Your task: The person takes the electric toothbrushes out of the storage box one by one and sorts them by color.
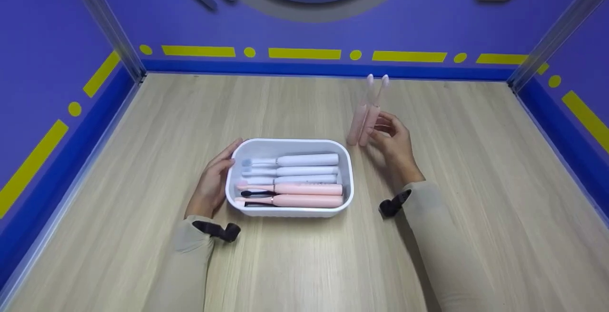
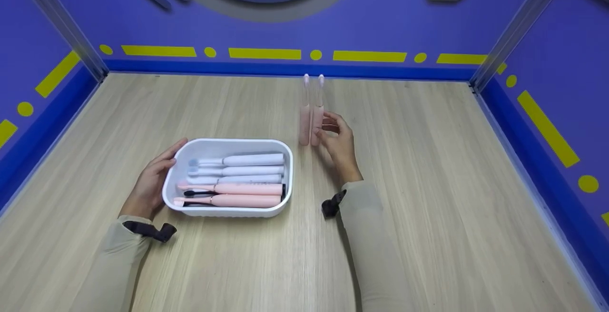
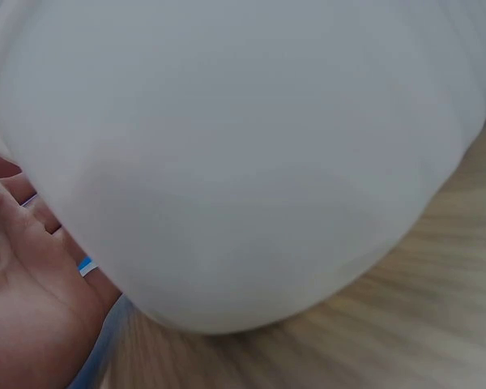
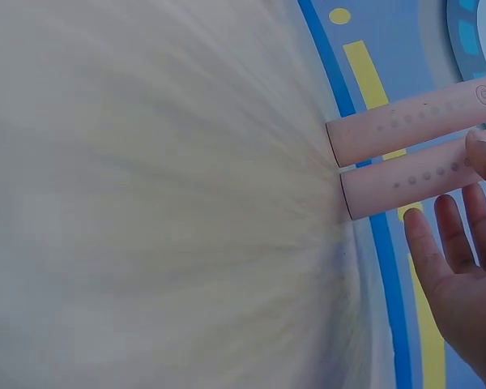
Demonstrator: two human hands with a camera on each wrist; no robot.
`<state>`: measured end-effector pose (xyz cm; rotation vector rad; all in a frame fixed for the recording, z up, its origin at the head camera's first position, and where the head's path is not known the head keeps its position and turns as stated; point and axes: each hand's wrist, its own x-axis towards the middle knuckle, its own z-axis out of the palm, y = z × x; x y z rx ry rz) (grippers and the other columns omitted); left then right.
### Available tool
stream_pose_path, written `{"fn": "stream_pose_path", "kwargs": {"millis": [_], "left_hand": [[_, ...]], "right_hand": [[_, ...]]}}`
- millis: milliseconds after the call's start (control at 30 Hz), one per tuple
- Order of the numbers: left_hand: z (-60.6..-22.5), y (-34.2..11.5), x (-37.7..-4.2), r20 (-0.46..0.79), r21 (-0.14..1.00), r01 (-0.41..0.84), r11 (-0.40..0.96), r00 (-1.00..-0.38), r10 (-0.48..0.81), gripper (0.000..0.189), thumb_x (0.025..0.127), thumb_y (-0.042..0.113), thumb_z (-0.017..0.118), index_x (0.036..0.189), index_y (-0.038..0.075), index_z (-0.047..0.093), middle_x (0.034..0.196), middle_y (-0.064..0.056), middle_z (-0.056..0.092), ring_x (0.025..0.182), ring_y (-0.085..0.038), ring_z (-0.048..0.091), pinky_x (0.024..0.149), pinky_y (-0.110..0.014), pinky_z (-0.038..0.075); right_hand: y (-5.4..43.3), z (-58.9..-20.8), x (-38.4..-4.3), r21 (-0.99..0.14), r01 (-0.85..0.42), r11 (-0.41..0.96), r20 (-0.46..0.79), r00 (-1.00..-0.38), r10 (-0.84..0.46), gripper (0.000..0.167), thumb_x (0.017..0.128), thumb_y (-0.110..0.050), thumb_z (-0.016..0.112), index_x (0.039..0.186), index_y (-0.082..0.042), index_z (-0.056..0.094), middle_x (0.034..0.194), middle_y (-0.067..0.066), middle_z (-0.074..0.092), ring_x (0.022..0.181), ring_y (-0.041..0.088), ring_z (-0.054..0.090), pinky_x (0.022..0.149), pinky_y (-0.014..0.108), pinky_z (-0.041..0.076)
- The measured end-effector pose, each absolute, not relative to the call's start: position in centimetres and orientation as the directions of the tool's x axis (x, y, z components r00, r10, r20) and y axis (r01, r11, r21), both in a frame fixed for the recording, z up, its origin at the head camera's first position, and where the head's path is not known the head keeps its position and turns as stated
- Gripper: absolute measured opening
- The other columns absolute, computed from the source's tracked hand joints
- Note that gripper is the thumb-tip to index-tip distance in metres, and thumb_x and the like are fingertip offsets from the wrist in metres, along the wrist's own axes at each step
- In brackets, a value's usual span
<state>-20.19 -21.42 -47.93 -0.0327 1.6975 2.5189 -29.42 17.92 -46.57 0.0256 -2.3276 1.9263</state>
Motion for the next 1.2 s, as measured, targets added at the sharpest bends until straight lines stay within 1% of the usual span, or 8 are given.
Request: {"fn": "stream_pose_path", "kwargs": {"millis": [133,300,367,467,600,800,933,1200], "left_hand": [[-47.9,-21.4,-20.2,-0.080,0.925,-0.102,-0.367,-0.994,0.076,0.053,0.097,0.003,0.030,0.150,0.005,0.030,0.160,-0.002,0.024,0.148,-0.010,0.015,0.122,-0.026,0.013],[-47.8,-21.5,-20.2,-0.086,0.926,-0.108,-0.363,-0.993,0.076,0.053,0.097,0.003,0.030,0.150,0.006,0.030,0.160,-0.001,0.023,0.149,-0.011,0.015,0.122,-0.028,0.013],[-47.8,-21.5,-20.2,-0.081,0.925,-0.104,-0.364,-0.994,0.078,0.053,0.097,0.002,0.029,0.150,0.004,0.029,0.160,-0.003,0.022,0.149,-0.013,0.014,0.123,-0.029,0.011],[-47.8,-21.5,-20.1,-0.074,0.925,-0.097,-0.368,-0.994,0.077,0.053,0.097,0.001,0.028,0.150,0.002,0.028,0.160,-0.004,0.022,0.149,-0.014,0.013,0.123,-0.029,0.010],[-47.8,-21.5,-20.1,-0.068,0.924,-0.093,-0.371,-0.994,0.079,0.053,0.097,0.001,0.028,0.150,0.002,0.028,0.160,-0.005,0.022,0.149,-0.014,0.014,0.123,-0.028,0.011],[-47.9,-21.5,-20.1,-0.056,0.926,-0.080,-0.369,-0.996,0.075,0.053,0.097,0.000,0.028,0.149,0.000,0.028,0.160,-0.007,0.022,0.149,-0.016,0.015,0.123,-0.029,0.011],[-48.0,-21.4,-20.1,-0.058,0.926,-0.080,-0.370,-0.996,0.069,0.053,0.096,0.000,0.028,0.149,0.000,0.028,0.160,-0.006,0.023,0.149,-0.015,0.015,0.123,-0.029,0.011],[-47.9,-21.4,-20.2,-0.071,0.921,-0.094,-0.379,-0.995,0.073,0.053,0.097,0.001,0.029,0.150,0.001,0.028,0.160,-0.005,0.023,0.149,-0.014,0.014,0.122,-0.027,0.011]], "right_hand": [[18.1,-46.2,-29.3,-0.982,-0.096,0.163,0.110,-0.991,0.078,0.049,0.087,-0.014,0.070,0.133,-0.016,0.053,0.123,0.005,0.056,0.119,0.021,0.051,0.091,0.025,0.049],[18.5,-45.6,-29.2,-0.961,-0.201,0.189,0.216,-0.974,0.062,0.053,0.087,-0.019,0.070,0.136,-0.009,0.050,0.124,0.012,0.056,0.118,0.025,0.052,0.091,0.019,0.048],[18.6,-45.3,-29.1,-0.957,-0.231,0.175,0.245,-0.968,0.060,0.054,0.087,-0.018,0.070,0.136,-0.006,0.050,0.124,0.016,0.056,0.117,0.027,0.053,0.091,0.018,0.047],[18.4,-44.6,-28.7,-0.958,-0.256,0.127,0.266,-0.962,0.065,0.053,0.086,-0.010,0.070,0.135,-0.001,0.050,0.122,0.020,0.056,0.114,0.030,0.054,0.091,0.019,0.047],[17.8,-43.1,-27.6,-0.958,-0.269,0.100,0.277,-0.958,0.073,0.052,0.087,-0.003,0.067,0.134,0.006,0.047,0.119,0.022,0.056,0.109,0.027,0.054,0.089,0.017,0.050],[17.2,-42.0,-26.5,-0.952,-0.295,0.083,0.303,-0.947,0.106,0.047,0.088,-0.002,0.065,0.131,0.008,0.049,0.112,0.015,0.059,0.100,0.015,0.057,0.085,0.015,0.052],[16.9,-41.7,-26.2,-0.945,-0.322,0.062,0.328,-0.936,0.126,0.045,0.088,-0.002,0.065,0.130,0.007,0.050,0.107,0.011,0.060,0.097,0.014,0.058,0.084,0.016,0.054],[16.7,-41.5,-25.6,-0.921,-0.380,0.084,0.388,-0.913,0.127,0.044,0.088,-0.002,0.065,0.129,0.009,0.050,0.106,0.010,0.060,0.098,0.012,0.058,0.086,0.017,0.054]]}}
